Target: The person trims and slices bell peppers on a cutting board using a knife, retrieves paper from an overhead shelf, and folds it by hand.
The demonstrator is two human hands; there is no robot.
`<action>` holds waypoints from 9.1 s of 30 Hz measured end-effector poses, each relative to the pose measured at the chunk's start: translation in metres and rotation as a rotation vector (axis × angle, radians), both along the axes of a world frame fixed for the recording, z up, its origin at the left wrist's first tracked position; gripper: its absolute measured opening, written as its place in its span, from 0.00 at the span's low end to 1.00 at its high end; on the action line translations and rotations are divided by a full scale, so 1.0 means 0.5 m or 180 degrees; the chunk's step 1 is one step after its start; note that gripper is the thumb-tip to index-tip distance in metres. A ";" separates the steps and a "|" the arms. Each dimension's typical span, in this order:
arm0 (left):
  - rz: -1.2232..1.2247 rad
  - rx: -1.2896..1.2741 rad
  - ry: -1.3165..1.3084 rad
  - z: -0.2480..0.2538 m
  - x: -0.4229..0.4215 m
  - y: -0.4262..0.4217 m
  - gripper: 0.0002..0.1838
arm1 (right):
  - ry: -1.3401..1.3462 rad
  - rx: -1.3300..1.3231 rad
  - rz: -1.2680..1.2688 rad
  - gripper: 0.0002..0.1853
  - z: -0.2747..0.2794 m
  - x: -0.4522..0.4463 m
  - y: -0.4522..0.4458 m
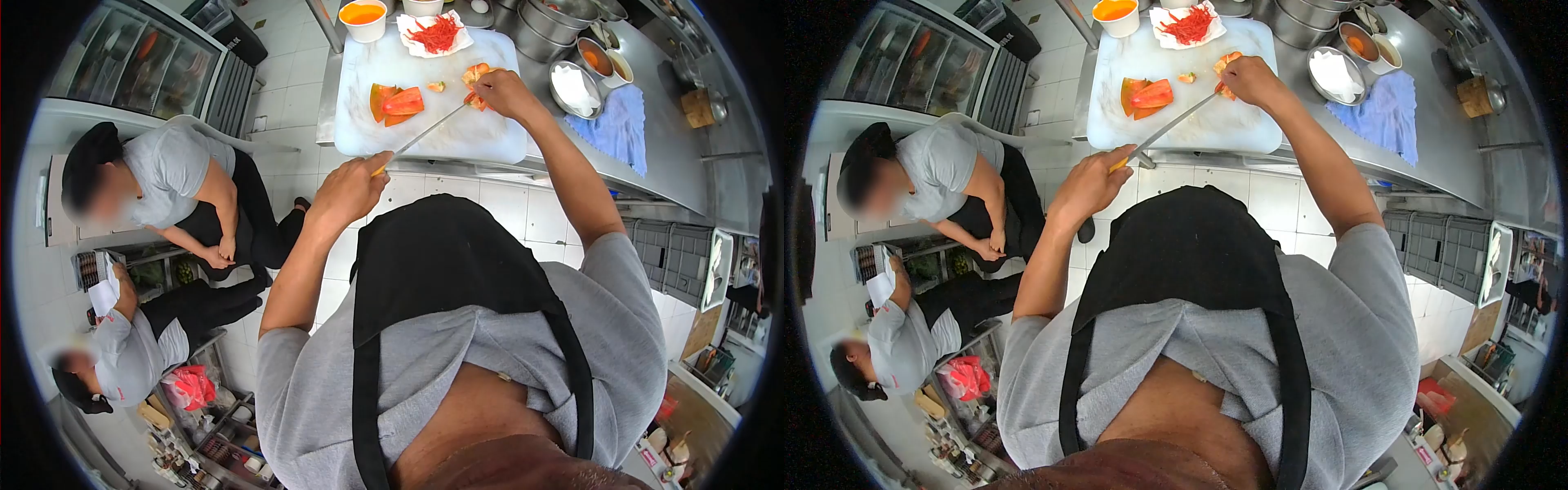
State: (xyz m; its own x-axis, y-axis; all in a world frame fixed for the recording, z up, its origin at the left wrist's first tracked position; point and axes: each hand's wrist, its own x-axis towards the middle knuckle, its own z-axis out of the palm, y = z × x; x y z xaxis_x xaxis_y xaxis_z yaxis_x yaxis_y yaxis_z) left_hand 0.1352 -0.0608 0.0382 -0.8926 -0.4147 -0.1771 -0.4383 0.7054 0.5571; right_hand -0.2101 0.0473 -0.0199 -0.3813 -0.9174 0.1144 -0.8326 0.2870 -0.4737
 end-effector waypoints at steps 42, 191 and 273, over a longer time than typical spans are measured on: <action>0.0935 0.1397 0.0138 -0.105 0.031 0.074 0.26 | -0.0169 0.0563 -0.1309 0.13 -0.035 -0.012 0.021; 0.2047 0.3324 0.0493 -0.086 0.088 0.205 0.25 | 0.0062 -0.0231 -0.0895 0.15 -0.097 0.163 0.057; 0.1908 0.3770 0.0670 -0.187 -0.054 0.270 0.21 | 0.0956 -0.0356 -0.0281 0.26 -0.176 0.157 0.155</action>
